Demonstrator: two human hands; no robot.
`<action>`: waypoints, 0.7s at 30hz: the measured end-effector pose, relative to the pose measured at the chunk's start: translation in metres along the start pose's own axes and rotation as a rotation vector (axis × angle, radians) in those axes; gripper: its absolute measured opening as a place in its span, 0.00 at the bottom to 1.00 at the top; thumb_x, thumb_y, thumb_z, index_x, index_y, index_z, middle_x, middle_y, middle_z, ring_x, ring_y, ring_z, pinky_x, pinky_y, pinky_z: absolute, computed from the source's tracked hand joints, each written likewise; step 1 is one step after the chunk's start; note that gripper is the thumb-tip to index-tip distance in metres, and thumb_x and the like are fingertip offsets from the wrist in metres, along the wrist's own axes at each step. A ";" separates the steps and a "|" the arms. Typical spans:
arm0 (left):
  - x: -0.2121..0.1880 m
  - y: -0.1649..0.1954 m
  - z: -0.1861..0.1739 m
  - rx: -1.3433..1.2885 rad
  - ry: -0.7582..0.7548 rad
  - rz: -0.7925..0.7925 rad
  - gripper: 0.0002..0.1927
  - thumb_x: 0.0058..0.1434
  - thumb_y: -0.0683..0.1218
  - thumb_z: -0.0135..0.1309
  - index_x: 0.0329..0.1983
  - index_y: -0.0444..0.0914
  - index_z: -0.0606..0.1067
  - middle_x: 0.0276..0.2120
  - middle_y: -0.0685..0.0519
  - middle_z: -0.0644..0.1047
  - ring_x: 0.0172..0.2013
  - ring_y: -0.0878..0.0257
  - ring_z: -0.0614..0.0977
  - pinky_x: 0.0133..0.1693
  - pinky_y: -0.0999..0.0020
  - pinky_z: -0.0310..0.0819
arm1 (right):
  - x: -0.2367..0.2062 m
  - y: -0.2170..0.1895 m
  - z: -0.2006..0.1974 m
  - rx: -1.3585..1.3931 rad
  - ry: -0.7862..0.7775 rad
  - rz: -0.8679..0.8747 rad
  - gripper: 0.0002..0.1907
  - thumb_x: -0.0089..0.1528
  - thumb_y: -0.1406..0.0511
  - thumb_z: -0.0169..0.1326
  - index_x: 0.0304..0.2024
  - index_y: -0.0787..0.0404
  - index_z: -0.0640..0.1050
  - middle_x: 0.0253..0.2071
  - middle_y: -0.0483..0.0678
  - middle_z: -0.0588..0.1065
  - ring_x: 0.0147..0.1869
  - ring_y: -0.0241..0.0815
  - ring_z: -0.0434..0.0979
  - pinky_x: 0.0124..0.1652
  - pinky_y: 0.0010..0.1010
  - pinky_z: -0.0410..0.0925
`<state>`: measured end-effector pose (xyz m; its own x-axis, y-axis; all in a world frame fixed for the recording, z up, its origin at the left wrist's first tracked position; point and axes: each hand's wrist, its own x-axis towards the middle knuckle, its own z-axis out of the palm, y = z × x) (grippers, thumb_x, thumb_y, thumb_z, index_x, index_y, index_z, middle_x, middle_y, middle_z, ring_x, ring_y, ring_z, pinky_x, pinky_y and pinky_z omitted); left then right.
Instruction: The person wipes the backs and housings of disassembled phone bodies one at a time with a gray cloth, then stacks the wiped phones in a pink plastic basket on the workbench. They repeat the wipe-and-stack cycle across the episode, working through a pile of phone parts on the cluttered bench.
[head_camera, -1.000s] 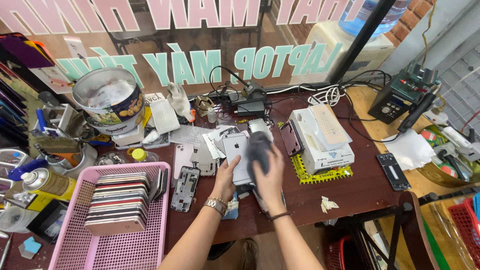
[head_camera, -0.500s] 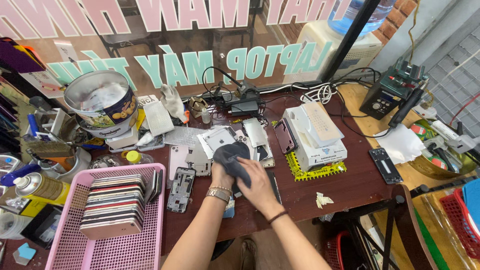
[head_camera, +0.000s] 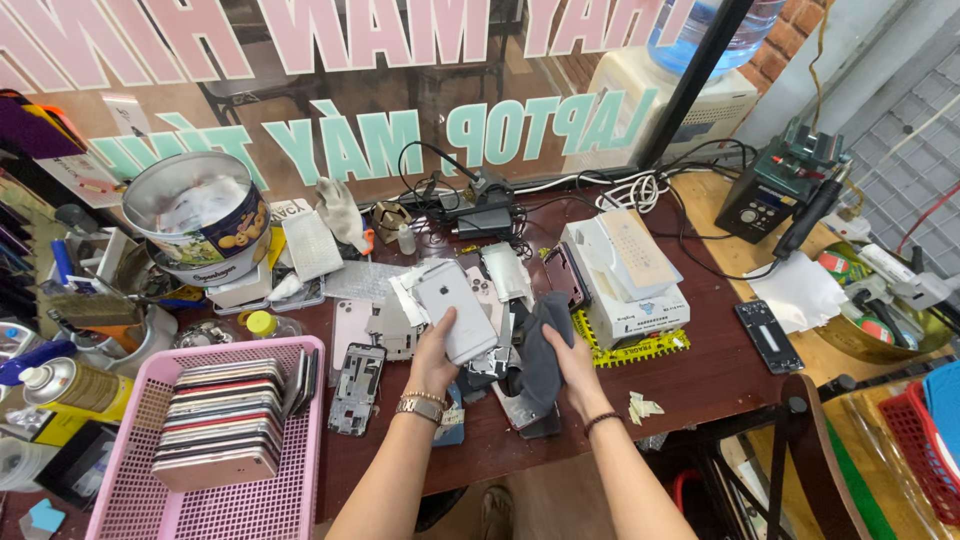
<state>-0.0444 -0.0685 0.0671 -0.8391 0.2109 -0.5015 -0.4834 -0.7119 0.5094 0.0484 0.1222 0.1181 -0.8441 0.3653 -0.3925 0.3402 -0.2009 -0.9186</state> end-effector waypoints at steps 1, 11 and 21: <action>-0.006 0.000 0.004 0.064 -0.028 -0.018 0.26 0.63 0.45 0.58 0.61 0.31 0.67 0.50 0.41 0.80 0.47 0.50 0.85 0.47 0.52 0.84 | 0.004 0.001 -0.002 0.263 -0.067 0.230 0.25 0.62 0.58 0.59 0.59 0.62 0.74 0.51 0.55 0.80 0.51 0.47 0.82 0.49 0.39 0.75; -0.028 0.003 0.034 0.310 -0.154 -0.137 0.41 0.61 0.73 0.48 0.61 0.37 0.73 0.52 0.50 0.79 0.52 0.57 0.79 0.56 0.59 0.73 | -0.047 -0.012 0.046 -0.537 -0.199 -0.746 0.27 0.60 0.63 0.63 0.61 0.63 0.73 0.53 0.52 0.77 0.58 0.49 0.77 0.56 0.38 0.68; -0.018 -0.005 0.023 0.703 -0.149 0.042 0.41 0.65 0.76 0.28 0.60 0.43 0.73 0.43 0.50 0.78 0.39 0.65 0.80 0.41 0.68 0.77 | -0.019 -0.037 0.013 -0.729 0.020 -0.895 0.29 0.56 0.71 0.58 0.62 0.56 0.75 0.63 0.49 0.71 0.65 0.52 0.68 0.64 0.42 0.62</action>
<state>-0.0326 -0.0532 0.0895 -0.8616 0.3175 -0.3960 -0.4539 -0.1328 0.8811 0.0467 0.1112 0.1604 -0.8994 0.1276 0.4180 -0.2128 0.7074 -0.6740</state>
